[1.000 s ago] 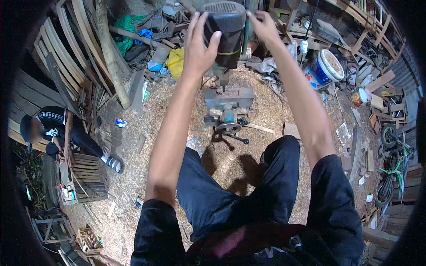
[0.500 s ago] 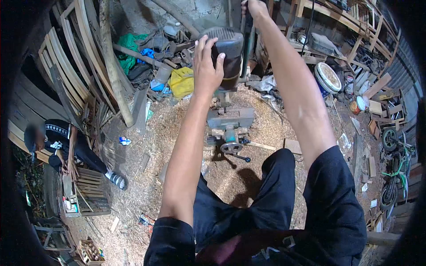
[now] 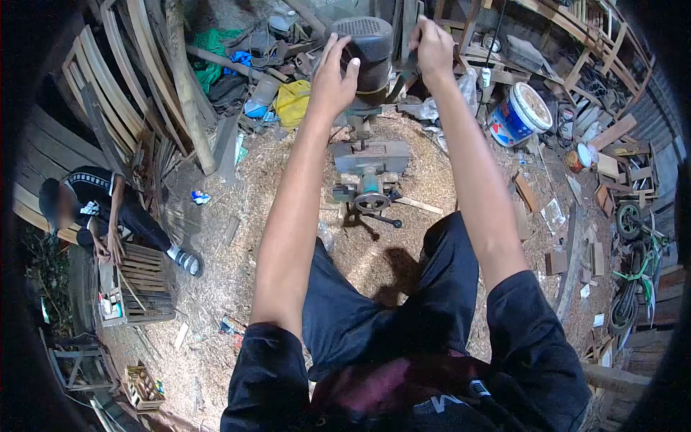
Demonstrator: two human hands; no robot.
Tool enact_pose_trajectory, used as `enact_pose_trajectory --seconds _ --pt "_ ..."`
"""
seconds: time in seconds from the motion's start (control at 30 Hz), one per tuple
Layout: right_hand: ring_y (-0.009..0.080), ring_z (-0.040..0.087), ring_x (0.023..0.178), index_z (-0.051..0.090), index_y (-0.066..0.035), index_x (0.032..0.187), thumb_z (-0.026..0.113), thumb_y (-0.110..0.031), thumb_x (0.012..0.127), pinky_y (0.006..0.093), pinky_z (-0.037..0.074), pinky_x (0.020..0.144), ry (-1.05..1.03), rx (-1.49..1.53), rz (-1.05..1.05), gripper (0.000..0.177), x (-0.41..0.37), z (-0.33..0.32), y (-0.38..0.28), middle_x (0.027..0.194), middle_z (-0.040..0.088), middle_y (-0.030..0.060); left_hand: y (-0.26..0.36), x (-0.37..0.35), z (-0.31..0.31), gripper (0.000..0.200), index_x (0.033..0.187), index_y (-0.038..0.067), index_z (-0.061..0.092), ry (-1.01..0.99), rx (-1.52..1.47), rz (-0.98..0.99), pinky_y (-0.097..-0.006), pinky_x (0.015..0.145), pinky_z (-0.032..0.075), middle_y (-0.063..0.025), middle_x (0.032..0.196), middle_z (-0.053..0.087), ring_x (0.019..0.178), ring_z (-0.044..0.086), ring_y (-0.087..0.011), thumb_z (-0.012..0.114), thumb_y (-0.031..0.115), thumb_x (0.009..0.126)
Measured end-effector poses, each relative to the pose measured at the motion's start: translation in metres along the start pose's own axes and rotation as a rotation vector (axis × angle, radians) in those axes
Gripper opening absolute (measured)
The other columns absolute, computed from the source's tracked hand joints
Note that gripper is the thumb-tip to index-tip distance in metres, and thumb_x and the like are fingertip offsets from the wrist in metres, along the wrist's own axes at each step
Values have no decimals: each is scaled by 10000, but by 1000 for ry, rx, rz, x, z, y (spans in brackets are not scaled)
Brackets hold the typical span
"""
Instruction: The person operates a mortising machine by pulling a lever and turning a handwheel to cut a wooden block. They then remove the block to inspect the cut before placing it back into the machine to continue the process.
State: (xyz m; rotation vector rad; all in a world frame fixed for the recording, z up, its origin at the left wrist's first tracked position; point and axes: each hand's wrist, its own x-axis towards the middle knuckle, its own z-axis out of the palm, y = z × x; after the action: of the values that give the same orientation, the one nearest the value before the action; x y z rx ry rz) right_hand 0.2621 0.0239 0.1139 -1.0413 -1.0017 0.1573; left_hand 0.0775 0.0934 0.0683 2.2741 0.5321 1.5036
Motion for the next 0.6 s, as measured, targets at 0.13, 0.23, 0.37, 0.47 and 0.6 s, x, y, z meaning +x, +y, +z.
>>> enact_pose_trajectory --seconds 0.13,0.23,0.37,0.47,0.6 --pt "139 479 605 523 -8 630 451 -245 960 293 364 592 10 -23 -12 413 -46 -7 -9 619 525 48 -2 -39 1 416 1256 -9 515 -6 -15 -66 -384 1076 320 -219 1320 508 1279 451 -325 568 231 921" --pt "119 446 635 505 -22 621 445 -275 975 283 347 620 10 -18 11 440 -76 -15 -8 617 494 26 4 -69 -5 409 1248 -9 518 -40 -62 -163 -375 1055 341 -209 1281 537 1242 481 -318 564 236 924" --pt "115 465 659 555 -45 645 378 -492 983 281 349 627 -109 29 151 587 -97 -37 6 642 537 13 7 -107 -16 386 1226 -7 534 -23 -99 -338 -382 1016 378 -209 1219 572 1182 524 -324 566 220 917" --pt "183 547 680 631 -28 688 232 -707 926 347 402 694 -246 -209 524 822 -72 -38 -49 698 626 80 8 -124 -26 358 1208 -3 551 -38 -105 -472 -386 985 402 -211 1182 587 1135 552 -329 571 190 906" --pt "223 617 737 675 -8 753 525 -499 891 375 474 747 -645 -705 552 533 -11 -20 -22 696 635 107 1 -131 -30 355 1208 15 568 -7 -17 -415 -358 950 424 -193 1165 615 1109 579 -283 562 209 911"
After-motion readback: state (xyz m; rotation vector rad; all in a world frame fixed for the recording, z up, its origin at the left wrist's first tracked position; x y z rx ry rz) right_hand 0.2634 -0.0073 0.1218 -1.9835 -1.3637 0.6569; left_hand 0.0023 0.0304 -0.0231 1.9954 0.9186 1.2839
